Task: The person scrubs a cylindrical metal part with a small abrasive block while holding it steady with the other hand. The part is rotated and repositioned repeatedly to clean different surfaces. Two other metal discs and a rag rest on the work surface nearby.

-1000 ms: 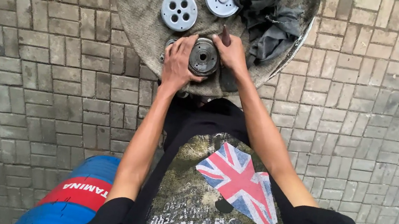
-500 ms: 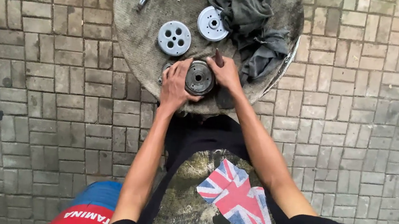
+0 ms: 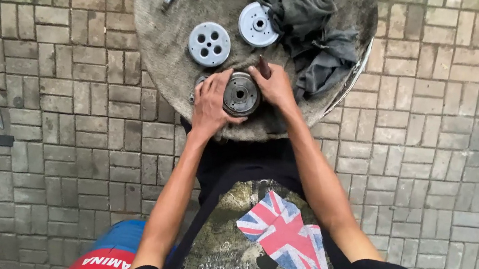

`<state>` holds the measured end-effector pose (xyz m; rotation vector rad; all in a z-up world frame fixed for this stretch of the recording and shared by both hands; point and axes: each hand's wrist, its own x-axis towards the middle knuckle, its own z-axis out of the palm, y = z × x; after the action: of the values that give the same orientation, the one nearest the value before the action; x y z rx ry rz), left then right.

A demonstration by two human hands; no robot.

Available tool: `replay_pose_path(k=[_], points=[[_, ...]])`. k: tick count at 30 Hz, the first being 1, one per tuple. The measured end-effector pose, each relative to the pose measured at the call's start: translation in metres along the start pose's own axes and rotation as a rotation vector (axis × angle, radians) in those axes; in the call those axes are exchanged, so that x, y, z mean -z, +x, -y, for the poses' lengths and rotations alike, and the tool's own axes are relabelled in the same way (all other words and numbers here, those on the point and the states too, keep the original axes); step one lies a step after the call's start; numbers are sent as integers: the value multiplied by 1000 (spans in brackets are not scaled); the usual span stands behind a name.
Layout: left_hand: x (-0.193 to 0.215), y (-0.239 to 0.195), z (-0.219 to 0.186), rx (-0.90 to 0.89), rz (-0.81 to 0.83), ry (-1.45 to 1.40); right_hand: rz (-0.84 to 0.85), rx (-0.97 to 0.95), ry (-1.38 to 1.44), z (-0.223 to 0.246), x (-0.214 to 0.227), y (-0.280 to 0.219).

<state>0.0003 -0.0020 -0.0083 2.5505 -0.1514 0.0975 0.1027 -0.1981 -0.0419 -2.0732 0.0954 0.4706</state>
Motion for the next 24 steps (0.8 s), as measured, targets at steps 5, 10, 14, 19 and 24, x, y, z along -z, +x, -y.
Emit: replay_pose_path(k=[5, 10, 14, 19, 24], points=[[-4, 1, 8, 17, 15, -21, 23, 36, -15, 5, 6, -15], [-13, -4, 12, 11, 10, -4, 8, 25, 3, 6, 2, -6], [-15, -1, 11, 20, 7, -12, 41, 11, 41, 4, 8, -14], [-16, 0, 11, 39, 5, -25, 71, -6, 47, 9, 14, -15], [-12, -4, 8, 46, 17, -33, 108, 23, -28, 4, 10, -4]])
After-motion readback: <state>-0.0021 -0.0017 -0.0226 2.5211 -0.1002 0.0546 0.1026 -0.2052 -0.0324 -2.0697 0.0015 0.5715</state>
